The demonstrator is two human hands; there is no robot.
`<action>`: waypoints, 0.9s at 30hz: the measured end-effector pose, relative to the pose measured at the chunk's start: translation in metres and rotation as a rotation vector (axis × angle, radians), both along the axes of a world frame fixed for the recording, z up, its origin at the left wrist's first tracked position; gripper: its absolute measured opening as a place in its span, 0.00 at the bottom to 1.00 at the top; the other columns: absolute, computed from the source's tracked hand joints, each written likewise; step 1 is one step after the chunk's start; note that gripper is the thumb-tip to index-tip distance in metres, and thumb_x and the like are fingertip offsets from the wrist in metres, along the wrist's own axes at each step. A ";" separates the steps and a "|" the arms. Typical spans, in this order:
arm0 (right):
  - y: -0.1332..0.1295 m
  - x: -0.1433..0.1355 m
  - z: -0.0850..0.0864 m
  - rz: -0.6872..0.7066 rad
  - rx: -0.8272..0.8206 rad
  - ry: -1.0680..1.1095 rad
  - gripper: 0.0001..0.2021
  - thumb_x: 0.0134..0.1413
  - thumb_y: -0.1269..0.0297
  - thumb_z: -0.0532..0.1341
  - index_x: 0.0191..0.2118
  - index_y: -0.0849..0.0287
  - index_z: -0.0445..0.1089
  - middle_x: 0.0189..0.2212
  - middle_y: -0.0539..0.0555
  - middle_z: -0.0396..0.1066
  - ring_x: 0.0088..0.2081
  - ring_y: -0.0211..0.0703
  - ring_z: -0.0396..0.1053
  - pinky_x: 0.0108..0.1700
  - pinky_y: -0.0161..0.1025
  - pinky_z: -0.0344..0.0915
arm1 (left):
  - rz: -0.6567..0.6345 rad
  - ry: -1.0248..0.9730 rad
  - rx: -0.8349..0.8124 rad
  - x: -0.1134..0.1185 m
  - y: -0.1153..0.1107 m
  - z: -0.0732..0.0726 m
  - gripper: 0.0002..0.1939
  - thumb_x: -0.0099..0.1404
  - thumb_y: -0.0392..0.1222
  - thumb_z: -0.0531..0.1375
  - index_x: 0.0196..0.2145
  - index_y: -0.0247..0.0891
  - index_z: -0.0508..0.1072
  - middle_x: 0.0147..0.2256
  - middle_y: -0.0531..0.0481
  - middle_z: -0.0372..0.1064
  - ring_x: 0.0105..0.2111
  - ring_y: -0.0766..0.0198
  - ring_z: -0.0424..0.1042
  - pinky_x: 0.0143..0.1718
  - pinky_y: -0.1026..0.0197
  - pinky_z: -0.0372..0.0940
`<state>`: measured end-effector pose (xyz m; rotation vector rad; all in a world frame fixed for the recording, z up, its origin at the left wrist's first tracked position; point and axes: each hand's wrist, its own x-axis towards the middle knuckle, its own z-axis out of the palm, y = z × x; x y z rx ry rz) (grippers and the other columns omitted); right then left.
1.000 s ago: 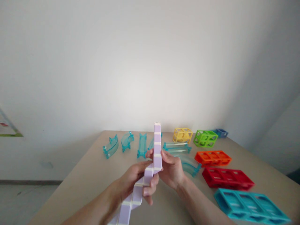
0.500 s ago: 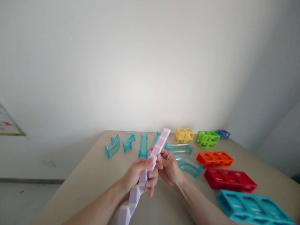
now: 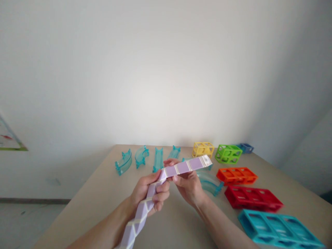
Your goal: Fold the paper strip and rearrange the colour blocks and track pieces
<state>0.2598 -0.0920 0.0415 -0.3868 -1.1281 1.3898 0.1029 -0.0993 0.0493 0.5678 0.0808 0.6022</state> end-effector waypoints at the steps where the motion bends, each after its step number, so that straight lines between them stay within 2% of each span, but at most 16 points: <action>1: 0.000 0.001 0.000 -0.002 0.015 -0.001 0.16 0.39 0.61 0.74 0.38 0.54 0.77 0.44 0.54 0.73 0.40 0.45 0.68 0.44 0.42 0.62 | -0.019 0.004 0.009 0.000 0.000 0.001 0.24 0.71 0.53 0.47 0.33 0.30 0.71 0.20 0.56 0.55 0.14 0.74 0.50 0.20 0.68 0.71; 3: 0.000 0.001 -0.001 0.002 0.029 0.014 0.17 0.41 0.56 0.73 0.39 0.54 0.77 0.42 0.55 0.74 0.41 0.47 0.68 0.47 0.43 0.61 | -0.038 0.014 0.031 0.000 0.001 0.002 0.25 0.70 0.54 0.46 0.27 0.31 0.70 0.19 0.56 0.54 0.14 0.74 0.49 0.21 0.68 0.71; 6: 0.001 -0.001 -0.002 0.027 0.028 0.035 0.17 0.43 0.52 0.71 0.39 0.54 0.77 0.36 0.54 0.75 0.38 0.47 0.69 0.45 0.44 0.61 | -0.034 0.061 0.049 0.000 0.001 0.004 0.25 0.70 0.53 0.47 0.25 0.32 0.69 0.18 0.56 0.53 0.13 0.74 0.48 0.20 0.69 0.71; 10: 0.003 -0.002 -0.003 0.061 0.070 0.004 0.17 0.46 0.48 0.69 0.37 0.55 0.75 0.33 0.54 0.74 0.38 0.47 0.68 0.43 0.43 0.61 | -0.001 0.121 0.047 0.000 0.000 0.004 0.19 0.69 0.51 0.51 0.31 0.33 0.70 0.20 0.57 0.56 0.13 0.75 0.48 0.18 0.68 0.69; 14: 0.005 -0.001 -0.003 0.067 0.130 -0.035 0.18 0.48 0.47 0.66 0.38 0.57 0.74 0.34 0.54 0.72 0.37 0.45 0.67 0.41 0.41 0.60 | 0.019 0.121 0.021 -0.001 -0.002 0.003 0.14 0.69 0.50 0.52 0.39 0.36 0.70 0.22 0.57 0.58 0.14 0.76 0.47 0.20 0.66 0.71; 19: 0.003 0.000 -0.003 0.107 0.137 -0.061 0.19 0.55 0.45 0.60 0.34 0.59 0.74 0.27 0.52 0.67 0.28 0.38 0.60 0.33 0.37 0.57 | -0.082 0.108 0.025 0.002 -0.001 -0.003 0.17 0.70 0.51 0.49 0.37 0.36 0.70 0.22 0.57 0.57 0.13 0.76 0.47 0.20 0.65 0.71; 23: 0.002 0.001 -0.001 0.161 0.111 -0.089 0.23 0.56 0.44 0.58 0.28 0.61 0.73 0.23 0.50 0.63 0.25 0.36 0.56 0.32 0.36 0.56 | -0.154 0.132 0.025 0.006 -0.003 -0.007 0.19 0.70 0.52 0.48 0.38 0.36 0.71 0.21 0.57 0.56 0.13 0.75 0.50 0.20 0.63 0.72; 27: 0.003 0.004 0.002 0.300 0.011 -0.100 0.25 0.57 0.45 0.56 0.27 0.65 0.73 0.24 0.54 0.68 0.18 0.31 0.52 0.25 0.34 0.52 | -0.152 0.241 0.000 0.010 -0.009 -0.009 0.16 0.69 0.48 0.49 0.39 0.36 0.71 0.21 0.56 0.58 0.14 0.73 0.56 0.22 0.59 0.72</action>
